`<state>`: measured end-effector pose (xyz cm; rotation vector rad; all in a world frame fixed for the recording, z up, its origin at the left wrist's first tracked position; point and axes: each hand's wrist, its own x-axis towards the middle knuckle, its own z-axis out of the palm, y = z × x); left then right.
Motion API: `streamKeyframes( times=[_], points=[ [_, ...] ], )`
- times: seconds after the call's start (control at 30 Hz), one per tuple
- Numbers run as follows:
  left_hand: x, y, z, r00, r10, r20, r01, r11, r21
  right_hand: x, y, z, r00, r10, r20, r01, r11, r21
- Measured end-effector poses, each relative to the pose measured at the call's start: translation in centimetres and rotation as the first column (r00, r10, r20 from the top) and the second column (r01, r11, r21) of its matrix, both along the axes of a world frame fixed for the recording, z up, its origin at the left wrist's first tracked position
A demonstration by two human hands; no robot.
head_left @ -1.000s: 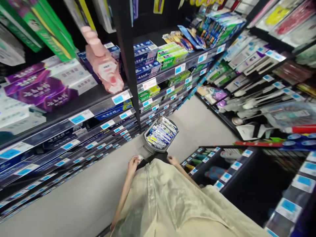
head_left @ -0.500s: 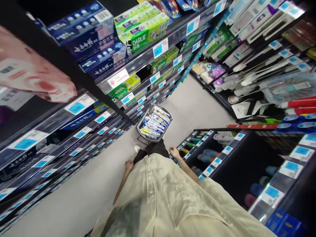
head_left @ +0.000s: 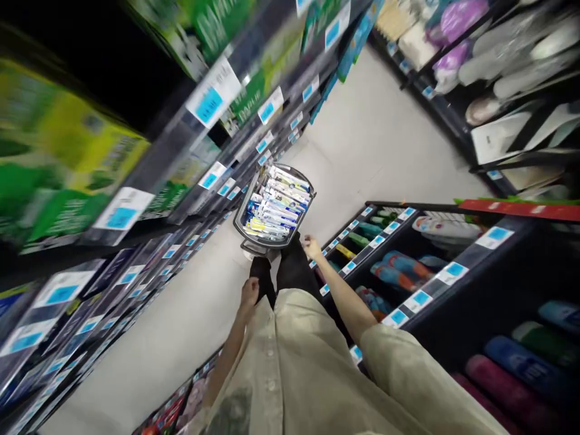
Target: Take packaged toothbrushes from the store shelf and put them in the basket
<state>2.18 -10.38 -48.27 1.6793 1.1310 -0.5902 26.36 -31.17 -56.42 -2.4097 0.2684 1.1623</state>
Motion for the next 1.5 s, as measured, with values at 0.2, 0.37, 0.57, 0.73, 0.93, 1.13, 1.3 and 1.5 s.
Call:
streamKeyframes(
  times=[0.2, 0.37, 0.57, 0.73, 0.93, 1.13, 1.3, 1.5],
  points=[
    [4.9, -9.4, -6.8, 0.994, -0.082, 0.074, 0.091, 0.986, -0.14, 3.2, 0.8, -12.7, 1.0, 0.022, -0.009, -0.022, 0.998, 0.051],
    [5.0, -17.0, -7.8, 0.991, -0.082, 0.108, 0.103, 0.971, -0.214, 4.0, 1.9, -19.1, 1.0, 0.029, -0.006, -0.029, 0.998, 0.054],
    [3.1, -16.7, -9.6, 0.996, -0.091, 0.02, 0.093, 0.964, -0.248, 4.4, 1.3, -19.6, 1.0, 0.021, 0.002, -0.021, 0.999, 0.042],
    [1.6, -11.5, -10.5, 0.991, -0.105, -0.083, 0.088, 0.979, -0.184, 4.4, 1.4, -17.5, 0.988, 0.13, -0.08, -0.127, 0.991, 0.042],
    [-0.6, -8.4, -10.3, 0.977, -0.121, -0.175, 0.096, 0.985, -0.145, 4.2, 1.8, -16.3, 0.918, 0.388, -0.076, -0.389, 0.921, 0.009],
    [-1.8, -10.8, -10.6, 0.972, -0.133, -0.193, 0.09, 0.972, -0.216, 3.2, 2.0, -15.2, 0.668, 0.742, -0.049, -0.74, 0.67, 0.051],
    [-1.1, -13.7, -10.8, 0.981, -0.134, -0.142, 0.091, 0.958, -0.273, 2.2, 3.6, -14.3, 0.574, 0.817, -0.05, -0.815, 0.576, 0.052],
    [-1.0, -14.9, -11.3, 0.994, -0.085, -0.071, 0.06, 0.952, -0.301, 1.9, 5.4, -14.1, 0.624, 0.78, -0.052, -0.781, 0.621, -0.061]
  ],
)
